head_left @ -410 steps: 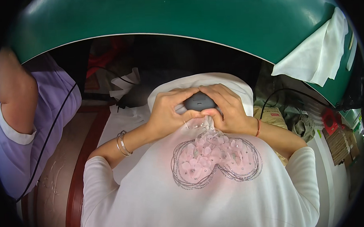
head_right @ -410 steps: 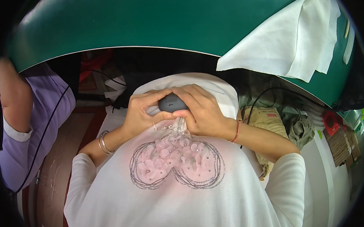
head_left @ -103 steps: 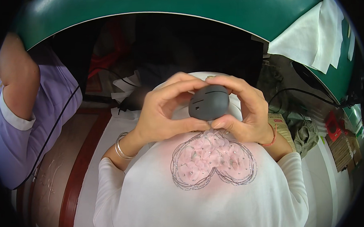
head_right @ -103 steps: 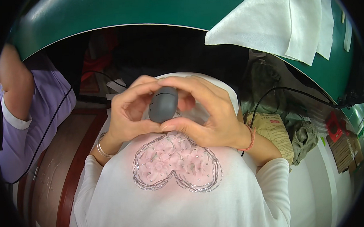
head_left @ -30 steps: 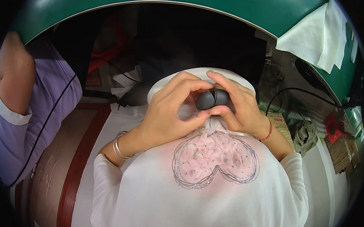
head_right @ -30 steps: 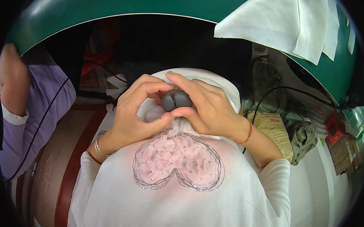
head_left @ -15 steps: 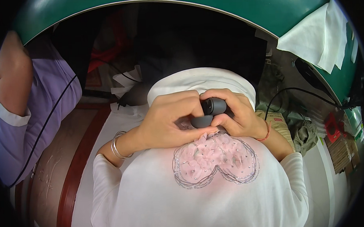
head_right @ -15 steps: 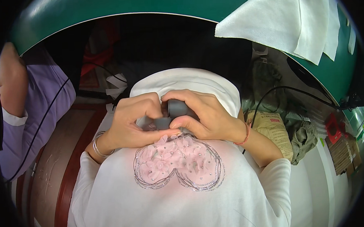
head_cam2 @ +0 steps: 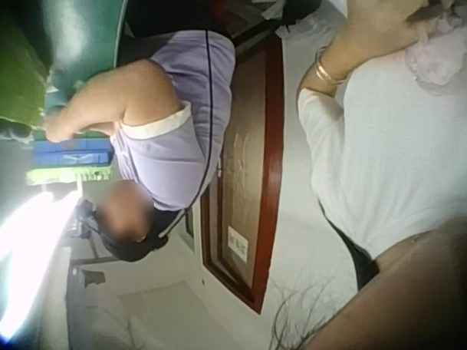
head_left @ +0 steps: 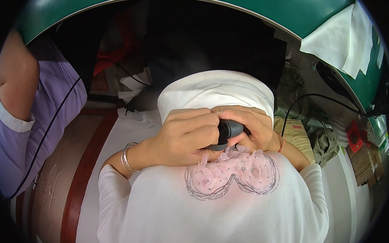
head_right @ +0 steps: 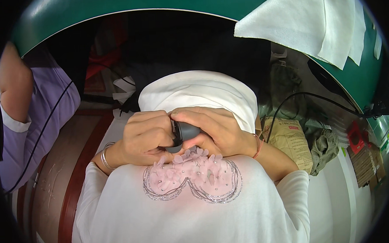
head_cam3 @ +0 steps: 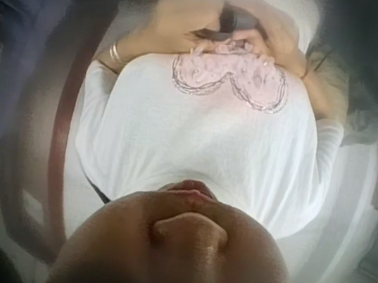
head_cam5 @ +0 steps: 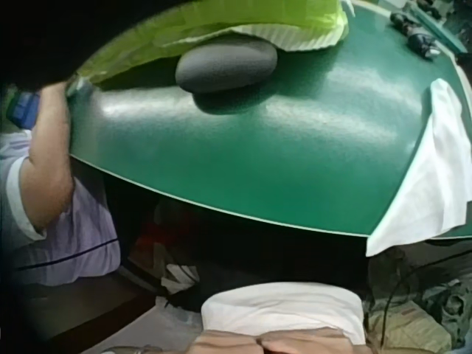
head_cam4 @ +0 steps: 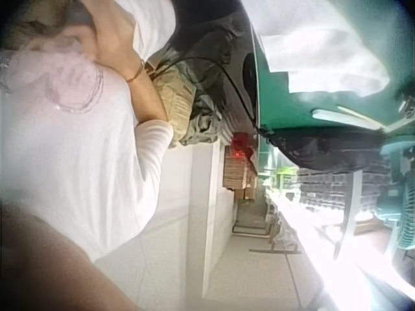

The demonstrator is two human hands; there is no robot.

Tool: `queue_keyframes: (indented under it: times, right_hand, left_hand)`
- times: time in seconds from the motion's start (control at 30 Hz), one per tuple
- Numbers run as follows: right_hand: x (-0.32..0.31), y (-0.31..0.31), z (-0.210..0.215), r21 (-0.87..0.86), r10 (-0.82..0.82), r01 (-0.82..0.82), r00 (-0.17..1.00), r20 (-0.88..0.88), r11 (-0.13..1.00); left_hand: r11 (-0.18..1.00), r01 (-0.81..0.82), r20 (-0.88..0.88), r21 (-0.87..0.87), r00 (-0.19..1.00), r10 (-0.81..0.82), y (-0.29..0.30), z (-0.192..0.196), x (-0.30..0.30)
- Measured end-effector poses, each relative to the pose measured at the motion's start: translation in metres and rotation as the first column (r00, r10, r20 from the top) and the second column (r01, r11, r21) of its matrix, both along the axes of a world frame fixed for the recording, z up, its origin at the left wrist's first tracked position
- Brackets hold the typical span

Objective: The person wipes a gray oval case with a white cloth, then opens it to reveal internal components. They pick up a small circuit board and insert it into the case, close the lid, and press the edges to secure it. The person then places the assembled unit into a green tray filled with similar cases.

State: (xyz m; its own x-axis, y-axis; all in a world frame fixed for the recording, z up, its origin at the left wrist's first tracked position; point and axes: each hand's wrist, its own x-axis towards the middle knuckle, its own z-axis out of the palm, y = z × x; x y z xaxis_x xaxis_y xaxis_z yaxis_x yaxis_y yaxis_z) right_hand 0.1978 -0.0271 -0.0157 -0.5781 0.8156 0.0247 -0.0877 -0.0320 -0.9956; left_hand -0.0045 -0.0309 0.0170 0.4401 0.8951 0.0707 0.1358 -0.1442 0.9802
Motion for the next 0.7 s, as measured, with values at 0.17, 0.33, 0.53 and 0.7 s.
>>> queue_keyframes:
  times: [0.17,0.33,0.53,0.7]
  right_hand:
    - [0.003,0.005,0.003,-0.064,0.017,-0.014,0.999,0.045,0.998]
    - [0.001,0.009,-0.002,-0.362,-0.195,0.17,0.98,-0.033,0.917]
    - [-0.003,0.014,0.002,-0.379,-0.199,0.175,0.98,-0.024,0.909]
    - [-0.001,0.019,0.005,-0.444,-0.145,0.149,0.989,0.044,0.884]
  left_hand:
    - [0.996,-0.049,-0.054,-0.073,0.998,0.045,0.005,0.008,-0.001]
    - [0.976,-0.219,-0.231,0.017,0.949,0.217,0.017,0.007,-0.003]
    - [0.949,-0.248,-0.147,-0.193,0.964,0.222,0.013,-0.002,0.005]
    - [0.881,-0.188,-0.164,-0.433,0.978,0.128,0.021,0.001,0.006]
